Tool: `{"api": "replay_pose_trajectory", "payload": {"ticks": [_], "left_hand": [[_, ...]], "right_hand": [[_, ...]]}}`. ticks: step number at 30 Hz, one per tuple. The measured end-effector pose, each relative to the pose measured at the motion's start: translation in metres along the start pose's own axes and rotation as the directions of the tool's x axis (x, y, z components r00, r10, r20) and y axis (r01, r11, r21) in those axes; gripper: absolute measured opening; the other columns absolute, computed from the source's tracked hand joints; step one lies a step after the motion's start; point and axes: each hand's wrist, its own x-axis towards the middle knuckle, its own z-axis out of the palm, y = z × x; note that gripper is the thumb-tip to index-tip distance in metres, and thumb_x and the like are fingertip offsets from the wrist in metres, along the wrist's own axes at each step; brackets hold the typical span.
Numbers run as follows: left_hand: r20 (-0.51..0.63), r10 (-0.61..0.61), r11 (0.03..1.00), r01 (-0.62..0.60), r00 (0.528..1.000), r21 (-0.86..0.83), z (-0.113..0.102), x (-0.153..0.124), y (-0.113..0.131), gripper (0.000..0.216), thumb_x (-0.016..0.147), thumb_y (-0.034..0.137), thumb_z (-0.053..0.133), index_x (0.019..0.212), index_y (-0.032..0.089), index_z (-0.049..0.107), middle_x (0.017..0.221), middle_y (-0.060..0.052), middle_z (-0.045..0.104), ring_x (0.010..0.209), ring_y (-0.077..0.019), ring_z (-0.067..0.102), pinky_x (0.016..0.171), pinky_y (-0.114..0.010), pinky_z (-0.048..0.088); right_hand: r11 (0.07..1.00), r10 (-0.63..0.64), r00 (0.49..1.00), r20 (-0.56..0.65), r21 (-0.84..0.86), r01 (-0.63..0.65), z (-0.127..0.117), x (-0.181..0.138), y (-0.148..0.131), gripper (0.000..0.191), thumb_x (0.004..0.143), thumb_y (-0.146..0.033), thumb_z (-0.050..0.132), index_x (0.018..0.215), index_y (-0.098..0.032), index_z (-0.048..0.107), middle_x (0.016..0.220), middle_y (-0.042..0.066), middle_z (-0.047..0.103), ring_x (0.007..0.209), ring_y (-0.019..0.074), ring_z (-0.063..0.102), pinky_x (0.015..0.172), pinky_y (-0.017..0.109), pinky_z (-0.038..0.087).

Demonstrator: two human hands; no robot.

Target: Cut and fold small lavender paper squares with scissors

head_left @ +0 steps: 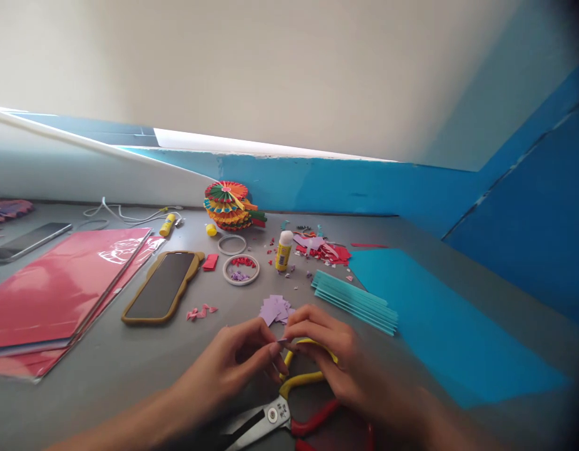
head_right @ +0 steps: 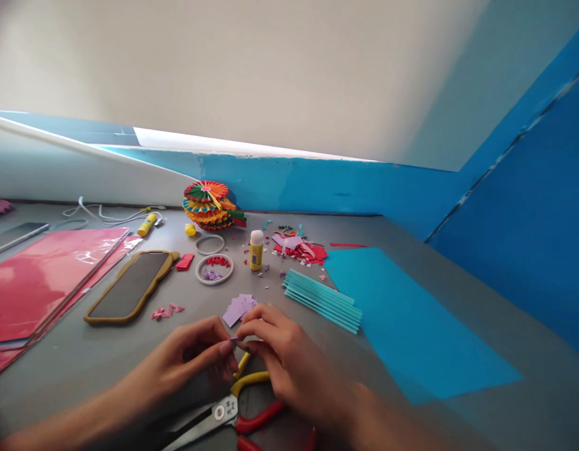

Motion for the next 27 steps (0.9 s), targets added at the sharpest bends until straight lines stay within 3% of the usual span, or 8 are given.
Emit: {"api": "replay_pose_trajectory", "payload": {"ticks": [7, 11, 14, 18, 24, 27], "left_hand": [[0.019, 0.027, 0.957, -0.031, 0.999, 0.288, -0.003, -0.006, 0.011, 0.032, 0.094, 0.04, 0.047, 0.087, 0.013, 0.062, 0.08, -0.006, 0.069, 0.073, -0.0159, 0.062, 0.068, -0.024, 0.046], [0.043, 0.014, 0.97, -0.024, 0.999, 0.242, -0.003, -0.006, 0.01, 0.029, 0.094, 0.038, 0.046, 0.09, 0.013, 0.061, 0.081, -0.006, 0.068, 0.073, -0.0153, 0.062, 0.068, -0.024, 0.047], [0.056, 0.011, 0.983, -0.021, 0.998, 0.184, -0.003, -0.006, 0.011, 0.027, 0.094, 0.036, 0.047, 0.091, 0.013, 0.06, 0.081, -0.005, 0.067, 0.073, -0.0148, 0.062, 0.068, -0.024, 0.048], [0.057, -0.023, 0.984, 0.012, 0.998, 0.179, -0.004, -0.006, 0.014, 0.029, 0.093, 0.038, 0.047, 0.091, 0.013, 0.061, 0.081, -0.005, 0.066, 0.073, -0.015, 0.061, 0.068, -0.024, 0.048], [0.083, -0.002, 0.945, -0.025, 0.997, 0.327, -0.006, -0.007, 0.02, 0.029, 0.094, 0.036, 0.045, 0.087, 0.014, 0.063, 0.078, -0.003, 0.065, 0.071, -0.0141, 0.057, 0.065, -0.022, 0.044], [0.072, -0.012, 0.96, -0.009, 0.997, 0.281, -0.005, -0.008, 0.021, 0.027, 0.093, 0.035, 0.047, 0.084, 0.014, 0.062, 0.077, -0.003, 0.065, 0.072, -0.0137, 0.056, 0.066, -0.022, 0.043]], "right_hand": [[0.992, -0.032, 0.999, 0.036, -0.118, 0.036, -0.001, -0.003, 0.0, 0.022, 0.092, -0.004, 0.048, 0.105, -0.018, 0.059, 0.109, 0.005, 0.057, 0.101, 0.016, 0.054, 0.088, 0.028, 0.045], [0.943, -0.173, 0.984, 0.048, -0.281, 0.179, -0.001, -0.004, 0.006, 0.035, 0.084, 0.007, 0.046, 0.107, -0.016, 0.06, 0.108, 0.007, 0.059, 0.099, 0.0203, 0.052, 0.088, 0.036, 0.043], [0.878, -0.3, 0.952, 0.057, -0.374, 0.299, -0.002, -0.004, 0.01, 0.041, 0.081, 0.009, 0.045, 0.112, -0.014, 0.059, 0.107, 0.008, 0.061, 0.104, 0.022, 0.052, 0.09, 0.04, 0.041], [0.755, -0.417, 0.905, 0.086, -0.521, 0.398, -0.003, -0.004, 0.009, 0.027, 0.091, -0.003, 0.046, 0.112, -0.011, 0.061, 0.106, 0.009, 0.065, 0.105, 0.0231, 0.054, 0.09, 0.042, 0.042], [0.628, -0.47, 0.87, 0.15, -0.635, 0.449, -0.006, -0.004, 0.001, 0.02, 0.096, -0.013, 0.049, 0.109, -0.01, 0.064, 0.104, 0.007, 0.07, 0.105, 0.0228, 0.058, 0.09, 0.043, 0.045], [0.529, -0.524, 0.829, 0.194, -0.689, 0.496, -0.006, -0.006, -0.001, 0.019, 0.095, -0.009, 0.05, 0.105, -0.007, 0.066, 0.103, 0.009, 0.07, 0.104, 0.0241, 0.06, 0.094, 0.045, 0.043]]}}
